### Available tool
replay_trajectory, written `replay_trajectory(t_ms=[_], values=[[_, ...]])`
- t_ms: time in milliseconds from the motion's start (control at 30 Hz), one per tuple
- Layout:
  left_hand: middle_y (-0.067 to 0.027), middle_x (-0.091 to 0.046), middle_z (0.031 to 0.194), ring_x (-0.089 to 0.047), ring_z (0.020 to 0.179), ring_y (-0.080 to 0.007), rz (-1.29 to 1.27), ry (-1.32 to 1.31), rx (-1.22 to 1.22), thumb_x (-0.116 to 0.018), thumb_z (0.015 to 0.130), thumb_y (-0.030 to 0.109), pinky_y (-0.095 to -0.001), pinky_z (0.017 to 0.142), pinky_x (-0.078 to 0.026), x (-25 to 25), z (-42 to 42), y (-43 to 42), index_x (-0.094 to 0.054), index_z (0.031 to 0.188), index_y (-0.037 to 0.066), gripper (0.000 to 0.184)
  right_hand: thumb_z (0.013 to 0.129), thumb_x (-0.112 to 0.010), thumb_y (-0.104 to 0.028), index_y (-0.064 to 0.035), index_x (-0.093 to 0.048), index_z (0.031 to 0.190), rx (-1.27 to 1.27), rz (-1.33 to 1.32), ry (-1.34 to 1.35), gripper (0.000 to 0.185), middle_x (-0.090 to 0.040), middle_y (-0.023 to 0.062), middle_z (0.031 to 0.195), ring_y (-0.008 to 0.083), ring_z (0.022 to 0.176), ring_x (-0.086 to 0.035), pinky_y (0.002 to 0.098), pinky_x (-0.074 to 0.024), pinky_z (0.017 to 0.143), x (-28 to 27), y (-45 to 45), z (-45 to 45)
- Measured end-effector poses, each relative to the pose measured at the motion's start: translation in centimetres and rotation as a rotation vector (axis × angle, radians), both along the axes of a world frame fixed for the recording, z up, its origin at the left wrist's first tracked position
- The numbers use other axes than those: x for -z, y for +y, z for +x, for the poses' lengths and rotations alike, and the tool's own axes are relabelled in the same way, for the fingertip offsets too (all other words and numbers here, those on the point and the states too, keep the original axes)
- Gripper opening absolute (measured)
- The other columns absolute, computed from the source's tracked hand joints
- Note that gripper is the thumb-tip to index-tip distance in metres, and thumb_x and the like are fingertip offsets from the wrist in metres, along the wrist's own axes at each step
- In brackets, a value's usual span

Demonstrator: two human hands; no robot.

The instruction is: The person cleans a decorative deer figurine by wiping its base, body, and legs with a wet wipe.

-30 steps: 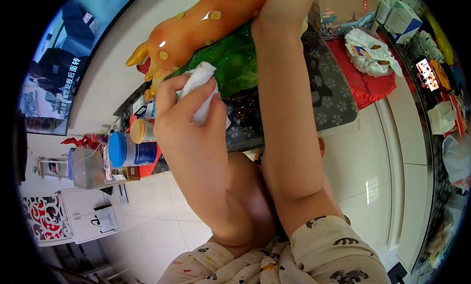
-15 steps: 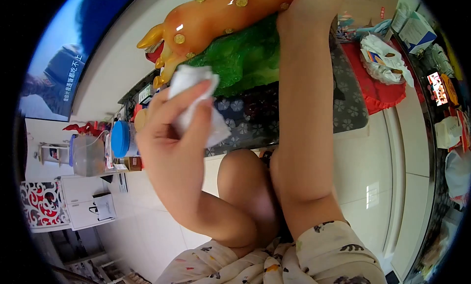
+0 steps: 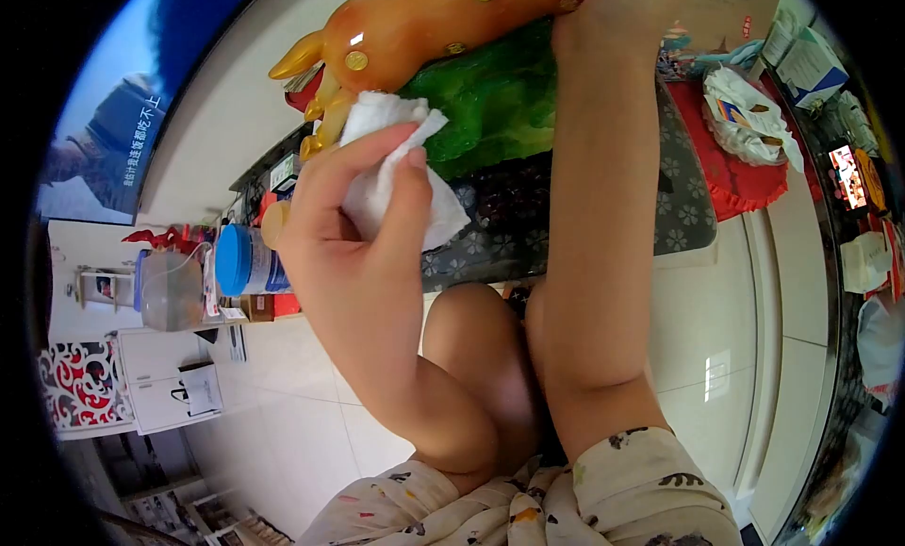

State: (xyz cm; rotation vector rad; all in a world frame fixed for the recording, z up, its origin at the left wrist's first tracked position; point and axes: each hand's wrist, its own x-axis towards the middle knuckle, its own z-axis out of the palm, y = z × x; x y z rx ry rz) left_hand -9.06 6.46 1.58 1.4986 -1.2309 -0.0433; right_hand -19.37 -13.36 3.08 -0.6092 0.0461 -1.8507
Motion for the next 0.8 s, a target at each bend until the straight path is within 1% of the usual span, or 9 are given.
replay_trajectory(t_ms=[133, 300, 333, 433, 500, 533, 633, 733, 800], values=[[-0.0053, -0.062, 0.093, -0.058, 0.084, -0.0126, 0.002, -0.049, -0.052, -0.076, 0.086, 0.001, -0.0251, 0.073, -0.046, 0.1, -0.7, -0.2, -0.077, 0.102, 0.004, 0.016, 0.102, -0.045, -0.027, 0.0035, -0.066, 0.102, -0.052, -0.071, 0.001, 0.037, -0.074, 0.0164, 0.090, 0.0275, 0.079, -0.072, 0.0382, -0.0596, 0.079, 0.4, -0.5, -0.4], [-0.0072, -0.060, 0.092, -0.058, 0.082, -0.0173, 0.026, -0.066, -0.105, -0.076, 0.084, 0.002, -0.0281, 0.073, -0.047, 0.0, -1.6, -0.4, -0.078, 0.100, 0.005, 0.016, 0.102, -0.045, -0.026, 0.0039, -0.065, 0.105, -0.028, -0.103, 0.014, 0.036, -0.074, 0.0165, 0.093, 0.0273, 0.081, -0.072, 0.0380, -0.0595, 0.080, 0.7, -1.1, -0.6], [-0.0080, -0.060, 0.093, -0.059, 0.083, -0.0190, 0.020, -0.098, -0.113, -0.076, 0.084, 0.002, -0.0293, 0.073, -0.047, 0.1, -1.7, -0.5, -0.078, 0.100, 0.005, 0.017, 0.102, -0.046, -0.026, 0.0039, -0.065, 0.105, -0.016, -0.112, 0.020, 0.036, -0.074, 0.0165, 0.094, 0.0272, 0.081, -0.072, 0.0380, -0.0595, 0.081, 0.6, -1.1, -0.6], [-0.0105, -0.060, 0.096, -0.061, 0.085, -0.0241, 0.012, -0.165, -0.124, -0.075, 0.083, 0.002, -0.0331, 0.074, -0.049, 0.4, -2.2, -1.0, -0.077, 0.100, 0.005, 0.018, 0.102, -0.046, -0.026, 0.0045, -0.064, 0.107, -0.005, -0.019, -0.012, 0.036, -0.074, 0.0170, 0.097, 0.0270, 0.084, -0.072, 0.0383, -0.0595, 0.081, -0.2, 0.2, 0.0], [-0.0122, -0.061, 0.097, -0.062, 0.087, -0.0274, 0.020, -0.176, -0.113, -0.075, 0.082, 0.002, -0.0357, 0.076, -0.050, 0.3, -2.7, -1.2, -0.077, 0.101, 0.005, 0.019, 0.103, -0.046, -0.026, 0.0049, -0.064, 0.108, -0.007, -0.051, -0.010, 0.037, -0.074, 0.0176, 0.098, 0.0275, 0.085, -0.072, 0.0386, -0.0595, 0.082, 0.0, -0.4, -0.3], [-0.0137, -0.062, 0.100, -0.063, 0.089, -0.0304, 0.044, -0.221, -0.127, -0.074, 0.082, 0.002, -0.0378, 0.077, -0.051, 0.2, -2.9, -1.2, -0.076, 0.100, 0.003, 0.018, 0.103, -0.046, -0.027, 0.0051, -0.064, 0.108, -0.009, -0.068, -0.009, 0.037, -0.074, 0.0179, 0.099, 0.0277, 0.086, -0.072, 0.0387, -0.0595, 0.082, 0.1, -0.6, -0.4], [-0.0142, -0.062, 0.101, -0.063, 0.089, -0.0310, 0.070, -0.208, -0.101, -0.074, 0.082, 0.002, -0.0384, 0.077, -0.052, -0.1, -2.8, -1.0, -0.075, 0.100, 0.003, 0.018, 0.103, -0.045, -0.027, 0.0060, -0.064, 0.109, -0.047, -0.047, -0.055, 0.039, -0.074, 0.0188, 0.098, 0.0291, 0.084, -0.072, 0.0393, -0.0600, 0.082, -0.1, -0.1, 0.1], [-0.0149, -0.062, 0.103, -0.064, 0.089, -0.0323, 0.100, -0.225, -0.083, -0.074, 0.082, 0.002, -0.0392, 0.077, -0.052, -0.2, -2.6, -0.8, -0.074, 0.101, 0.002, 0.019, 0.103, -0.045, -0.028, 0.0068, -0.064, 0.109, -0.048, -0.157, 0.058, 0.040, -0.074, 0.0193, 0.097, 0.0301, 0.083, -0.073, 0.0405, -0.0607, 0.081, 0.8, -0.5, -0.7], [-0.0153, -0.062, 0.104, -0.064, 0.089, -0.0332, 0.097, -0.248, -0.097, -0.074, 0.082, 0.002, -0.0396, 0.077, -0.052, -0.2, -2.9, -0.9, -0.074, 0.102, 0.001, 0.020, 0.103, -0.046, -0.029, 0.0072, -0.063, 0.109, -0.033, -0.111, 0.031, 0.041, -0.074, 0.0196, 0.096, 0.0306, 0.082, -0.073, 0.0413, -0.0610, 0.080, 0.8, -0.4, -0.6]])
